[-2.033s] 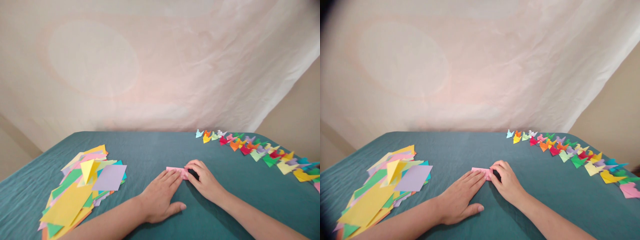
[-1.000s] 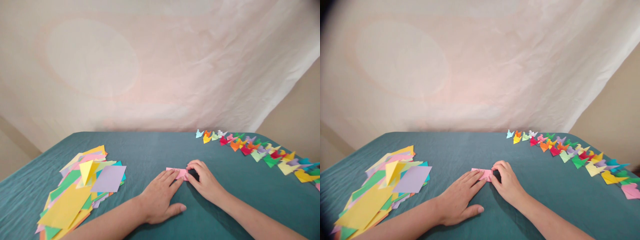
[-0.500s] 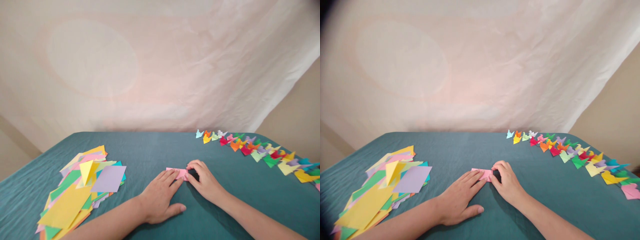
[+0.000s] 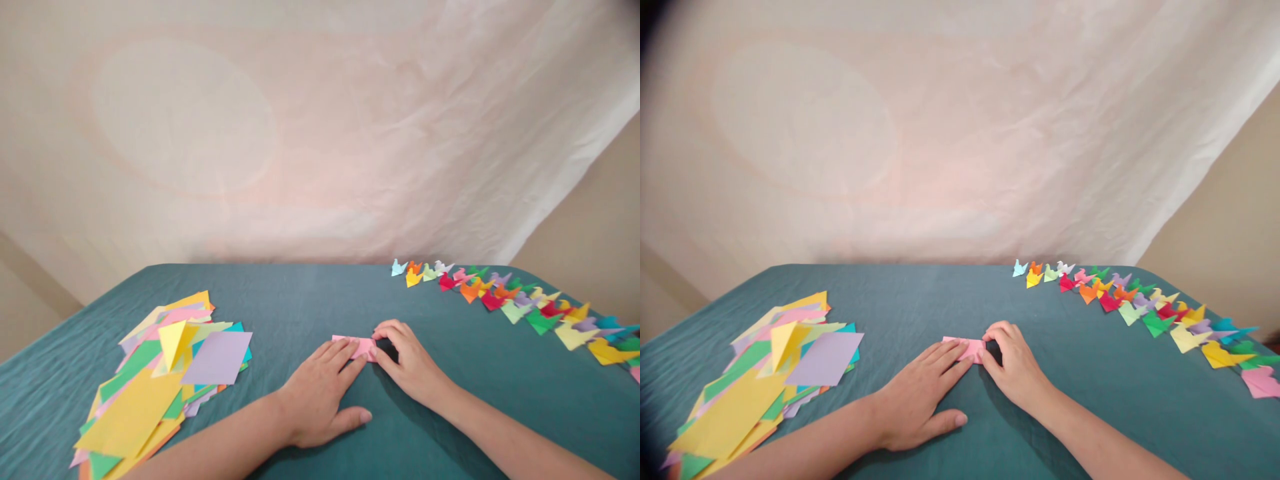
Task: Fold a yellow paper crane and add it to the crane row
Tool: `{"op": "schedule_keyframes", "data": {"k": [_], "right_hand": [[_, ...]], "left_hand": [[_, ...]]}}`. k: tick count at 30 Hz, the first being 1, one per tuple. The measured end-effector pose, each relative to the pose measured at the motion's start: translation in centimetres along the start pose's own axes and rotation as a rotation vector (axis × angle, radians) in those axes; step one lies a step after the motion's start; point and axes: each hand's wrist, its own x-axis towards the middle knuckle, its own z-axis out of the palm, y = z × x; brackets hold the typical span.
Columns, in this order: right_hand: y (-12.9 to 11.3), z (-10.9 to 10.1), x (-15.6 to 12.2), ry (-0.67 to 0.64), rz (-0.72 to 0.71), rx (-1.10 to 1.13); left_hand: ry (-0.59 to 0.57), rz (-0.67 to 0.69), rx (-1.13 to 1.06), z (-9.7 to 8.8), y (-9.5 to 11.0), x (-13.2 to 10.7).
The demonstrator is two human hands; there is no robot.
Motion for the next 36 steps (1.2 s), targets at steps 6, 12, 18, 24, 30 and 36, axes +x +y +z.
{"op": "schedule_keyframes", "data": {"k": [6, 12, 18, 24, 30, 36], "right_hand": [[0.2, 0.1, 0.1, -0.002, -0.008, -0.001], [-0.3, -0.1, 0.0, -0.001, -0.009, -0.008], [-0.8, -0.3, -0.1, -0.031, -0.085, -0.047], [-1.0, -0.3, -0.1, -0.04, -0.155, -0.197], [-1.6, -0.6, -0.3, -0.056, -0.224, -0.26], [-1.7, -0.6, -0.4, -0.074, -0.224, -0.277]], "left_hand": [[0.002, 0.013, -0.001, 0.0, -0.1, 0.0], [-0.003, 0.009, 0.0, 0.0, -0.1, 0.0], [0.021, 0.03, 0.005, 0.0, -0.1, 0.1], [0.018, 0.017, 0.013, 0.0, -0.1, 0.1], [0.033, 0.031, 0.009, 0.0, -0.2, 0.1], [0.036, 0.049, -0.008, -0.2, -0.4, 0.2]]}}
